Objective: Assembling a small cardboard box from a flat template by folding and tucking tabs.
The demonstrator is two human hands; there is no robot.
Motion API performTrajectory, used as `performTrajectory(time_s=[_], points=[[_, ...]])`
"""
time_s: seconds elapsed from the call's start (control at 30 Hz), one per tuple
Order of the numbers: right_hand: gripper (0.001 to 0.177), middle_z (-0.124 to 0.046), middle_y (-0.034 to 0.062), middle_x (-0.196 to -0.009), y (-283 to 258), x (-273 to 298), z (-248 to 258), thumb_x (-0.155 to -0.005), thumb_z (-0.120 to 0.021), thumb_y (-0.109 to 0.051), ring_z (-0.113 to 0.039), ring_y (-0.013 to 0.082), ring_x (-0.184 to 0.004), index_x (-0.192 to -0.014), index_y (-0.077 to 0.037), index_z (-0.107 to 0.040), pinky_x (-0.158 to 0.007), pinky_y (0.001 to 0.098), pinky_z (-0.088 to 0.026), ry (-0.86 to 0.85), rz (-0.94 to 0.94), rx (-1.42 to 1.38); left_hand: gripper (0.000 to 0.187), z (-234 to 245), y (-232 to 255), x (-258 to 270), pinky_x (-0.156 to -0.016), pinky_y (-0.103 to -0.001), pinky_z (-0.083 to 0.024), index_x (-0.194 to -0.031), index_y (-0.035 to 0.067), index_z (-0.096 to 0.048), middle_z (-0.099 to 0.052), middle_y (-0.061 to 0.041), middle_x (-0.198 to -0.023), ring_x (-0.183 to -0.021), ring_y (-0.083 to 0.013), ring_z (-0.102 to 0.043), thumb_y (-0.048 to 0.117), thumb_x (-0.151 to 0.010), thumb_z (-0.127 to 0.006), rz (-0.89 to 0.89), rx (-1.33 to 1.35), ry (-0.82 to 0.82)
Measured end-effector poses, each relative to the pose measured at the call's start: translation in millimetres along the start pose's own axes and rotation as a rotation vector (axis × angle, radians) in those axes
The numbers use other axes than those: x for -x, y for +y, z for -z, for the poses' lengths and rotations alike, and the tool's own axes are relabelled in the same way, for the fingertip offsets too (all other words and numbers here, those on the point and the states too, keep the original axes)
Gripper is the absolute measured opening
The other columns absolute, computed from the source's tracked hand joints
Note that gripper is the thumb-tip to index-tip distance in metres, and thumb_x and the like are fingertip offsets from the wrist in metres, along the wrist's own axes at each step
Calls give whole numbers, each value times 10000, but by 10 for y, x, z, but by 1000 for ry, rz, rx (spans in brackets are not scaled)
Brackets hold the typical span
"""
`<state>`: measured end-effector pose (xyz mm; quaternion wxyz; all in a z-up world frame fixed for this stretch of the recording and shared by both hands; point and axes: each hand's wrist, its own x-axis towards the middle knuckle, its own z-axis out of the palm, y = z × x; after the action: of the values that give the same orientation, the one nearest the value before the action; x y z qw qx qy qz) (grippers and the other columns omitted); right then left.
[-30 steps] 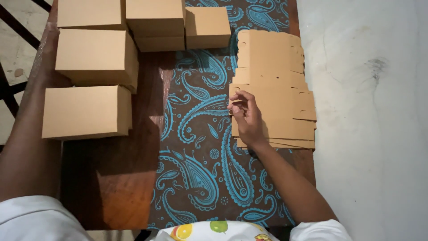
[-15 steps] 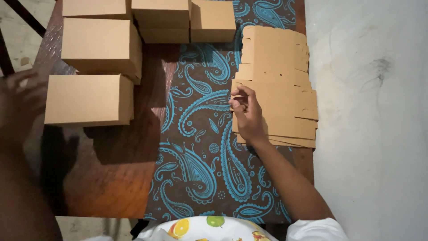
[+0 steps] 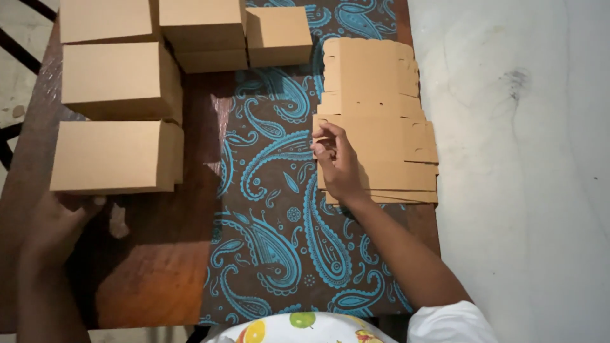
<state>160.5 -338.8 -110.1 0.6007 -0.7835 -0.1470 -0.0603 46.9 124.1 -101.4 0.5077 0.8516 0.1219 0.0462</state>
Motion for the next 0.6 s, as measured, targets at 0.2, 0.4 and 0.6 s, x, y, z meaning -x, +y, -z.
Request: performTrajectory(time_s=[0.2,0.4,0.6], points=[[450,-600,91,-1239,0,-20,-2,-1039,-518,-330,-663,209,-1046,-1407,-77,-472,-830,333,-601,-9,-6,8,309,-98,-661,-198,-934,-373,-476,-1222,41,-585,-658,-123,-1158,-1105,-216,-612,213,-989,-692,4,115,13],[431,-616,84,-1229,-4,-9,0,-1039,-528,-324,-668,208,-1047,-1395,-84,-490,-858,331,-561,4,9,33,207,-132,-646,-186,-910,-381,-445,-1193,33,-597,-642,-127,-1108,-1049,-235,-592,96,-997,-621,110,20,61],[391,-601,86,-1223,-200,8,-25,-1037,-507,-275,-623,182,-988,-1373,-77,-477,-799,305,-537,-29,7,149,392,-199,-529,-43,-953,-430,-461,-1432,9,-599,-631,-196,-1364,-1176,-314,-606,125,-1069,-690,-403,-368,741]])
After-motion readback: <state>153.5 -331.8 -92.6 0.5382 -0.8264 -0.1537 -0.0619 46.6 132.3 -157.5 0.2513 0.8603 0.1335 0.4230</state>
